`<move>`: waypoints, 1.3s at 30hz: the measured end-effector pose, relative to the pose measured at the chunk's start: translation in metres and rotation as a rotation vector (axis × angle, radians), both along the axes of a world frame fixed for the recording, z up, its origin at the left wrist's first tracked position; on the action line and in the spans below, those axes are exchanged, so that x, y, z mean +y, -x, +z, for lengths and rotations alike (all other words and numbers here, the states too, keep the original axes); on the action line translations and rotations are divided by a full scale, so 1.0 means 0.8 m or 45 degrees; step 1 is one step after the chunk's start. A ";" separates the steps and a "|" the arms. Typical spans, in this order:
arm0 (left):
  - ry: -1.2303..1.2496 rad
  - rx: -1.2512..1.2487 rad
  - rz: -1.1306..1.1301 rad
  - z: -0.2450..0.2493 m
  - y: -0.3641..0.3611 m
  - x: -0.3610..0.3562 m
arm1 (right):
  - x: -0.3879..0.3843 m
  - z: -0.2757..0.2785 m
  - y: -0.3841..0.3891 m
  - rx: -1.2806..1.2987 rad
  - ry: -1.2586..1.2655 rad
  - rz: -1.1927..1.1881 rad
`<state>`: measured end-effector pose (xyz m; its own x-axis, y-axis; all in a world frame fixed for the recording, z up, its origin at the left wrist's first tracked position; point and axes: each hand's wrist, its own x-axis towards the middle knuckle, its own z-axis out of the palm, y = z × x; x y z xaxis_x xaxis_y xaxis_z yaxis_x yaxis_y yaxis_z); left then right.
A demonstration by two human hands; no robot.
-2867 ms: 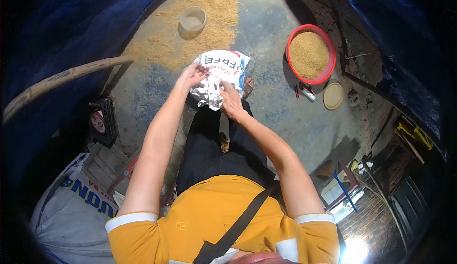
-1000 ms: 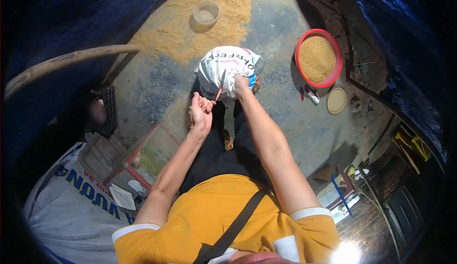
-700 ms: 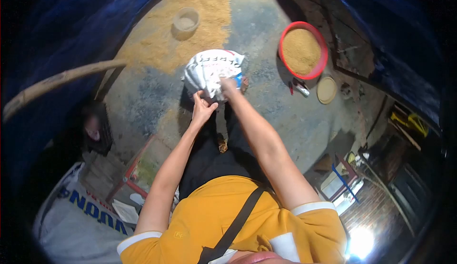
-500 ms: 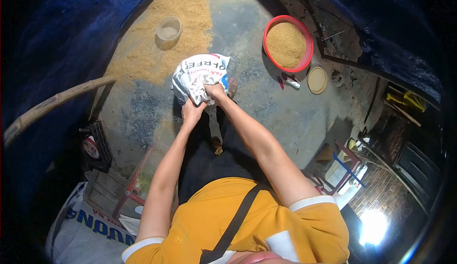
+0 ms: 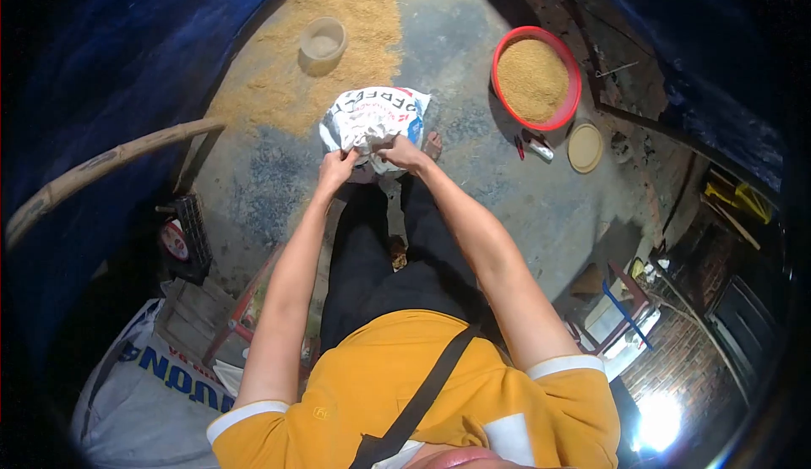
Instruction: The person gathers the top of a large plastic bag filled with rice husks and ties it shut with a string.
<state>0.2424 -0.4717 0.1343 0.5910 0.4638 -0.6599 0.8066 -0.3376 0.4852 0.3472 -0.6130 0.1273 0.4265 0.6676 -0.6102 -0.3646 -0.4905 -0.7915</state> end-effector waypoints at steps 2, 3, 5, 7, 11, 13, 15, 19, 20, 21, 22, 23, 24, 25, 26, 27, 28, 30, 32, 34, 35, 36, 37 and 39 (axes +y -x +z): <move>0.061 -0.101 0.131 -0.011 0.001 -0.006 | 0.010 -0.024 0.019 -0.389 0.016 -0.127; 0.156 -0.130 0.283 -0.006 -0.003 -0.012 | 0.014 -0.021 0.023 -0.784 0.046 -0.271; 0.292 -0.129 0.458 0.006 -0.007 -0.023 | 0.013 -0.016 0.024 -0.746 0.295 -0.141; 0.589 -0.172 0.724 0.013 0.001 -0.030 | 0.016 0.034 0.010 -0.645 0.607 0.135; 1.057 -0.233 1.241 0.002 0.016 -0.047 | 0.015 0.032 0.010 -0.593 0.680 0.086; 1.167 -0.190 1.395 -0.003 0.023 -0.055 | 0.019 -0.002 0.015 -0.408 0.766 0.098; 1.093 -0.164 1.332 -0.001 0.024 -0.055 | 0.019 -0.018 0.014 -0.322 0.723 0.081; 1.197 -0.011 1.405 -0.002 0.006 -0.024 | 0.026 -0.005 0.016 0.239 0.686 -0.253; 1.256 0.020 1.543 0.002 0.000 -0.013 | 0.027 0.000 0.017 0.449 0.633 -0.428; 1.386 0.056 1.607 -0.013 0.005 0.011 | 0.023 -0.005 0.017 0.450 0.635 -0.423; 1.406 0.097 1.597 -0.005 -0.002 0.023 | 0.014 -0.015 0.017 0.806 0.456 -0.412; 1.690 0.034 1.594 -0.045 0.006 0.038 | 0.009 -0.020 0.016 1.155 0.266 -0.394; 1.976 -0.035 1.576 -0.084 0.014 0.049 | 0.010 -0.011 0.015 1.153 0.268 -0.391; 1.979 -0.039 1.577 -0.066 -0.001 0.046 | 0.012 0.002 0.018 1.168 0.261 -0.528; 1.733 -0.007 1.645 -0.049 -0.019 0.040 | 0.013 0.016 0.021 1.180 0.254 -0.665; 1.486 0.026 1.702 -0.041 -0.031 0.035 | 0.011 0.014 0.027 1.177 0.259 -0.665; 1.492 0.027 1.700 -0.049 -0.035 0.036 | 0.010 0.012 0.033 1.014 0.289 -0.674; 1.381 -0.004 1.791 -0.070 -0.040 0.042 | 0.014 -0.012 0.050 0.347 0.408 -0.600; 1.498 -0.060 1.810 -0.109 -0.033 0.056 | 0.004 0.006 0.051 -0.386 0.478 -0.171; 1.667 -0.078 1.633 -0.129 -0.027 0.064 | -0.004 0.030 0.040 -0.525 0.561 -0.012; 1.545 -0.172 1.728 -0.139 -0.025 0.063 | -0.010 0.031 0.036 -0.687 0.547 0.216; 1.544 -0.168 1.725 -0.132 -0.028 0.062 | -0.014 0.031 0.033 -0.849 0.530 0.444; 1.465 -0.137 1.765 -0.126 -0.031 0.058 | -0.017 0.031 0.031 -0.893 0.502 0.472; 1.387 -0.105 1.807 -0.121 -0.034 0.051 | -0.022 0.032 0.029 -0.903 0.504 0.467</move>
<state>0.2698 -0.4311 0.0373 0.2115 0.0145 -0.9773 0.1305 0.9905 0.0430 0.3243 -0.6307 0.1531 0.5923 0.6328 -0.4988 0.3803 -0.7653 -0.5192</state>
